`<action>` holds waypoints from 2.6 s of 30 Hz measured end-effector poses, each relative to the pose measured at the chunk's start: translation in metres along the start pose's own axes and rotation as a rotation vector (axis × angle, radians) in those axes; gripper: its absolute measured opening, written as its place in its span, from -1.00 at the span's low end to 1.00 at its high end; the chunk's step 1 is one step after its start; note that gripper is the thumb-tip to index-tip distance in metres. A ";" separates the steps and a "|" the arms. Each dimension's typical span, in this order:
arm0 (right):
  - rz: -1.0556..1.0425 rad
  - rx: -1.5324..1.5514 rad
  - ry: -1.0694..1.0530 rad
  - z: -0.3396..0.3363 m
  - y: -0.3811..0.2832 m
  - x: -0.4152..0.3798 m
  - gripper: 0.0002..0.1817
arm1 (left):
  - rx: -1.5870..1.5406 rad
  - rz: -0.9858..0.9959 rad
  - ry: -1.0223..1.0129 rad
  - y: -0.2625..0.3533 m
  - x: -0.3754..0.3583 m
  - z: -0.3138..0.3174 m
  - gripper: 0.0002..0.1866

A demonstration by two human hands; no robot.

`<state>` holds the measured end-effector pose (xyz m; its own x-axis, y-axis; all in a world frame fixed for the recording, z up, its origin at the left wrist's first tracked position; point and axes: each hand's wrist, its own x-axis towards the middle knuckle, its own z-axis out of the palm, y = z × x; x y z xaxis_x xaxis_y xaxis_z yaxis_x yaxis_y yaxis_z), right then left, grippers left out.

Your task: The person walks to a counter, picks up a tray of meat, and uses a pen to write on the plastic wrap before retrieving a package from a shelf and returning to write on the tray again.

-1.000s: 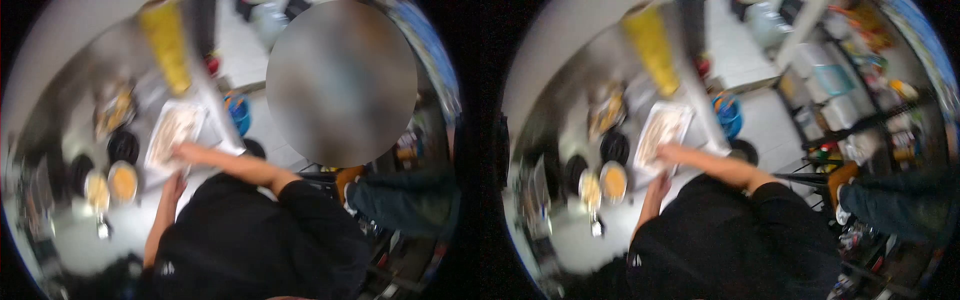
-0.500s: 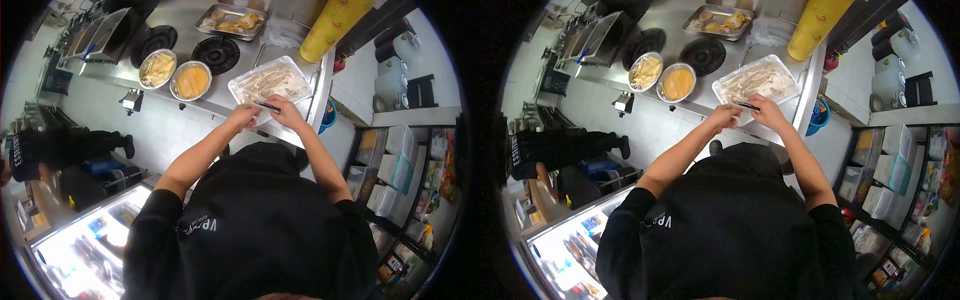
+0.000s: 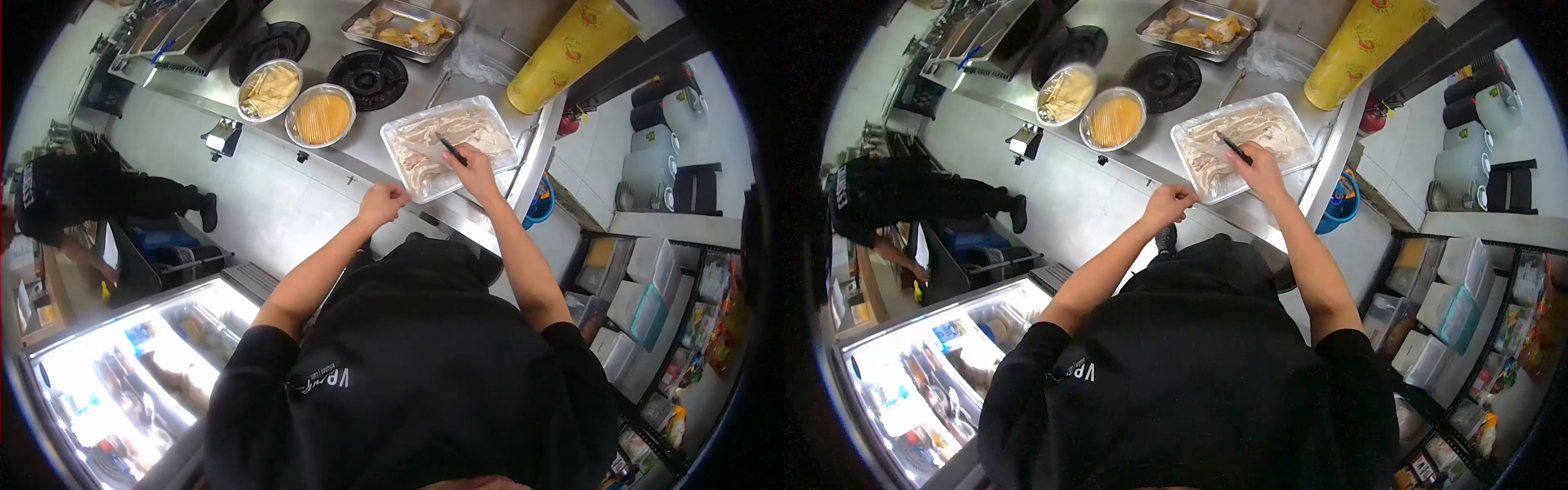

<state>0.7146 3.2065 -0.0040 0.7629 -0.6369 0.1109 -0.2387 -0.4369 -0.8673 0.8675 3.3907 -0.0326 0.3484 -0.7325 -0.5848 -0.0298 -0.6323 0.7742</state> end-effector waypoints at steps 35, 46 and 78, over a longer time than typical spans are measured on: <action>-0.007 0.075 0.039 0.003 0.016 0.000 -0.75 | 0.750 0.643 0.432 -0.004 0.003 0.048 -0.83; 0.102 0.170 -0.159 -0.009 0.003 -0.004 -0.88 | 0.765 0.669 0.357 0.000 0.001 0.042 -0.88; -0.103 -0.156 -0.192 -0.011 0.015 0.014 -0.85 | 0.545 0.718 0.201 0.033 0.021 0.018 -0.86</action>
<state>0.7151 3.1836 -0.0101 0.8842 -0.4588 0.0879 -0.2322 -0.5950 -0.7695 0.8571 3.3497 -0.0233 0.2307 -0.9694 0.0842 -0.7207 -0.1121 0.6841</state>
